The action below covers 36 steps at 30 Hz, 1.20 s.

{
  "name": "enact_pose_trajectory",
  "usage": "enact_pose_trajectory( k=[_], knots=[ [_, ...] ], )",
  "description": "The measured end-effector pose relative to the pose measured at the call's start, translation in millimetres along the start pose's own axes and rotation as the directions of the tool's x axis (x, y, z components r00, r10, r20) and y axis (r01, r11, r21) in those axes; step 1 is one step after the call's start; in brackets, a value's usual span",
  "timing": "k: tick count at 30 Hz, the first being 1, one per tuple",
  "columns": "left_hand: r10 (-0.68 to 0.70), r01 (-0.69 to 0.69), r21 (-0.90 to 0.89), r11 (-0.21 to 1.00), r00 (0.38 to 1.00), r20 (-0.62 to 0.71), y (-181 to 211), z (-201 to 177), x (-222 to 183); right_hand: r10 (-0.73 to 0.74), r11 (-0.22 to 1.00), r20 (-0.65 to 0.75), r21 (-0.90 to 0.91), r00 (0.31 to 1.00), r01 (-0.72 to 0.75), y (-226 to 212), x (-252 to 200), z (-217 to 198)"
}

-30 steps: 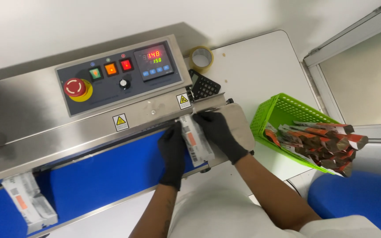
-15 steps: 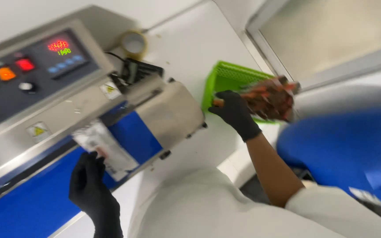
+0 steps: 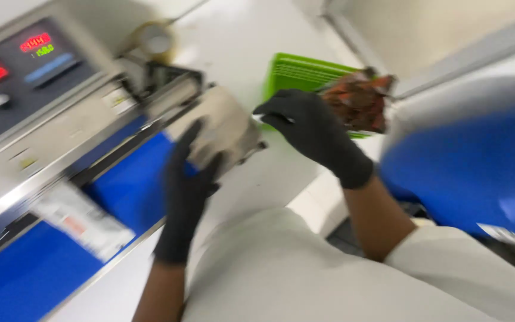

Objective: Feeding small product packets into a continuous band sealer machine for final packaging

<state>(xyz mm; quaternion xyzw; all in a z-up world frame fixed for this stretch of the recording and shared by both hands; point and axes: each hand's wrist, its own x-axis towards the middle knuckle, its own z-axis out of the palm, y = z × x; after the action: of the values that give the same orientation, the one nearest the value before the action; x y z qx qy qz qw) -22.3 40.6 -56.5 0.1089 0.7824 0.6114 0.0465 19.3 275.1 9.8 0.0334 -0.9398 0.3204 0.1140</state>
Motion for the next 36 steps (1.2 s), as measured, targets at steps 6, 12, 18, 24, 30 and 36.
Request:
enact_pose_trajectory(
  k=[6, 12, 18, 24, 30, 36],
  knots=[
    [-0.146, 0.153, -0.259, 0.954, 0.988, 0.047, -48, 21, 23, -0.108, 0.952, 0.006, 0.288, 0.994, 0.102, -12, 14, 51],
    [-0.376, 0.272, -0.495, 0.825, 0.919, -0.122, -55, 13, 28, 0.482, 0.631, 0.200, 0.597, 0.853, -0.496, 29, 12, 135],
    [-0.518, 0.361, -0.570, 0.738, 0.845, -0.135, -103, 35, 50, 0.577, 0.583, 0.180, 0.592, 0.797, -0.556, 58, 35, 173],
    [-0.586, 0.311, -0.684, 0.661, 0.783, -0.211, -156, 40, 82, 0.635, 0.559, 0.204, 0.546, 0.746, -0.624, 99, 65, 215],
    [-0.590, 0.243, -0.737, 0.631, 0.768, -0.251, -171, 1, 85, 0.640, 0.582, 0.264, 0.446, 0.721, -0.680, 85, 86, 261],
    [-0.336, 0.260, -0.251, 0.932, 0.880, -0.335, -199, -57, 34, 0.584, 0.637, 0.219, 0.474, 0.782, -0.608, 45, 80, 247]
  ],
)
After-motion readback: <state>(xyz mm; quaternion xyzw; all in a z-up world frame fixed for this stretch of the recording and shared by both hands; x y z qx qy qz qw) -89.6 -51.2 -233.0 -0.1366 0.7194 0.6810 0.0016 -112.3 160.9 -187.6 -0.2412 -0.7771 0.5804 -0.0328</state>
